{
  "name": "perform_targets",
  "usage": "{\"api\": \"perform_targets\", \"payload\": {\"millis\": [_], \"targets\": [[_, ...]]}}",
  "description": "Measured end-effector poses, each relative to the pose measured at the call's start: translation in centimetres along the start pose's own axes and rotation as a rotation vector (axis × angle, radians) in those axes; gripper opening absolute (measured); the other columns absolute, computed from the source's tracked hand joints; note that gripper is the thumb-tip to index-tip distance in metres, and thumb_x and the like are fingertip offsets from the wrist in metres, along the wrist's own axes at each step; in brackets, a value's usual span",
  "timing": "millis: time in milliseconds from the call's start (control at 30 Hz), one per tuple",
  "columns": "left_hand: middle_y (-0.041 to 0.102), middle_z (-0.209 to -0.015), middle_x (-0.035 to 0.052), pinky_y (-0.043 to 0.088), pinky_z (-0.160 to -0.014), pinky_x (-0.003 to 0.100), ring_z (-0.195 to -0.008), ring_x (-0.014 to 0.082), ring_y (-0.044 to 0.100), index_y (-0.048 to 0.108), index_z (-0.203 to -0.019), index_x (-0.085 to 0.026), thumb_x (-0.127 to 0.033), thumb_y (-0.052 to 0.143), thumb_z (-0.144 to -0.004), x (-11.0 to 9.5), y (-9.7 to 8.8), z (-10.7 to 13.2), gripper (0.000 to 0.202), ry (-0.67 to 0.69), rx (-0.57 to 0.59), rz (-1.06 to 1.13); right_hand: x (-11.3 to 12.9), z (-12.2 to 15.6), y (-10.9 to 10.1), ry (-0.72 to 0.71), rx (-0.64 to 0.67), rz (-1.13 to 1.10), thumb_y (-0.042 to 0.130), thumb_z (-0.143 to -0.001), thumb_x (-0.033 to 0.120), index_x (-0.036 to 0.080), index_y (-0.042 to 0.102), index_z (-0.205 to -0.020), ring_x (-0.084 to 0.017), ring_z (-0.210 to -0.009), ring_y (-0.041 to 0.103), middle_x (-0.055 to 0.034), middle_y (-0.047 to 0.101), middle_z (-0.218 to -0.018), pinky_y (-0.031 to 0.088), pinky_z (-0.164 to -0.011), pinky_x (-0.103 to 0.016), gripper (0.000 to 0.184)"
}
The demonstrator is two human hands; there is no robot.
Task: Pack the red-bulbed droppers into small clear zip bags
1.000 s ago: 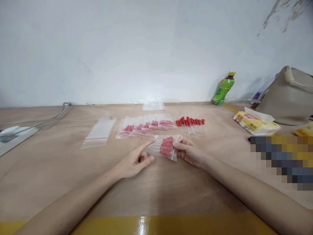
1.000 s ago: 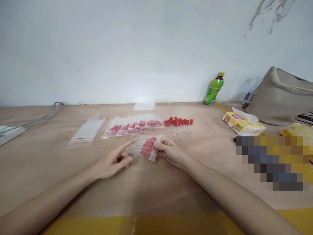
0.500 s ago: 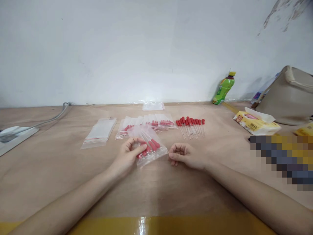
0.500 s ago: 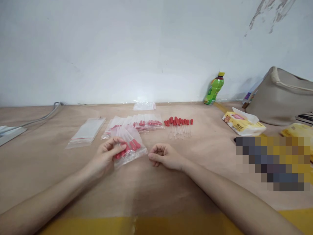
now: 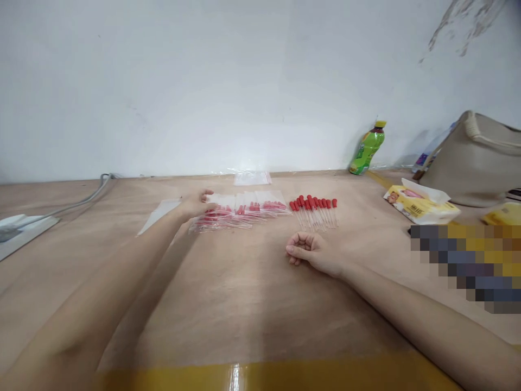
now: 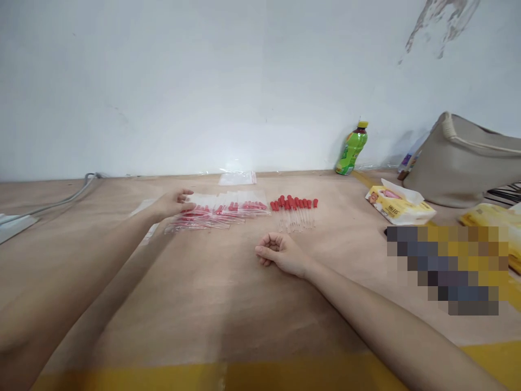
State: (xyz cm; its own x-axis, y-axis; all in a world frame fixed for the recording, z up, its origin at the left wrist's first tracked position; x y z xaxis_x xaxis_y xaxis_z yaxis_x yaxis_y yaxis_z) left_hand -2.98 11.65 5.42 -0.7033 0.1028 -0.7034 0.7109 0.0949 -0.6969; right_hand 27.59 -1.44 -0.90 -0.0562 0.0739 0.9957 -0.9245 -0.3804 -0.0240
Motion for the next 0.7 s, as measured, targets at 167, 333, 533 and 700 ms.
{"api": "perform_targets", "payload": {"millis": [167,333,533,700], "targets": [[0.051,-0.121,0.0130,0.025,-0.103,0.040,-0.120,0.0293,0.039,0.056,-0.108,-0.014,-0.035,0.050,-0.077,3.3,-2.8,1.4,0.038,0.028,-0.168,-0.419,-0.1,0.0,-0.1,-0.010,0.010,-0.004,0.068,-0.066,0.044,0.015,0.052,-0.073,-0.007,-0.054,0.054,0.0020,0.059,-0.060,0.045,-0.057,-0.022,0.034],[0.047,-0.120,0.0248,0.029,-0.096,0.049,-0.120,0.0401,0.035,0.052,-0.106,-0.002,-0.041,0.040,-0.079,8.5,-3.9,3.7,0.049,-0.122,-0.139,-0.680,-0.4,0.0,-0.2,-0.016,0.023,0.012,0.067,-0.067,0.044,0.015,0.052,-0.074,-0.007,-0.055,0.055,0.0020,0.058,-0.060,0.045,-0.058,-0.023,0.034],[0.056,-0.107,0.0188,0.040,-0.085,0.037,-0.106,0.0315,0.050,0.057,-0.093,-0.008,-0.036,0.027,-0.085,10.5,-3.4,4.5,0.042,-0.175,-0.018,-0.839,-0.4,0.0,-0.3,-0.024,0.054,0.026,0.067,-0.067,0.044,0.016,0.052,-0.074,-0.008,-0.057,0.055,0.0015,0.059,-0.062,0.045,-0.058,-0.023,0.032],[0.059,-0.098,0.0167,0.041,-0.076,0.037,-0.093,0.0309,0.056,0.057,-0.093,-0.007,-0.030,0.023,-0.089,8.2,-3.9,5.7,0.042,-0.162,0.018,-0.947,-0.4,0.0,-0.1,-0.017,0.061,0.029,0.067,-0.066,0.044,0.016,0.052,-0.073,-0.008,-0.057,0.055,0.0018,0.058,-0.060,0.045,-0.058,-0.022,0.032]]}}
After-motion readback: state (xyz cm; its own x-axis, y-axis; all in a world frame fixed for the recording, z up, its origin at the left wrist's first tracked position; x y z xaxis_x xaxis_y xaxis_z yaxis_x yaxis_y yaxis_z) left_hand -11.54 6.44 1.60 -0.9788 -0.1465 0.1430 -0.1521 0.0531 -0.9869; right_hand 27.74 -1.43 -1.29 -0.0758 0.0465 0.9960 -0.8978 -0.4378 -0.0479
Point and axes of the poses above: each hand's wrist, its own z-axis away from the middle knuckle, its own y-axis out of the palm, x = y × z, the point moved 1 cm from there along -z, towards the middle knuckle
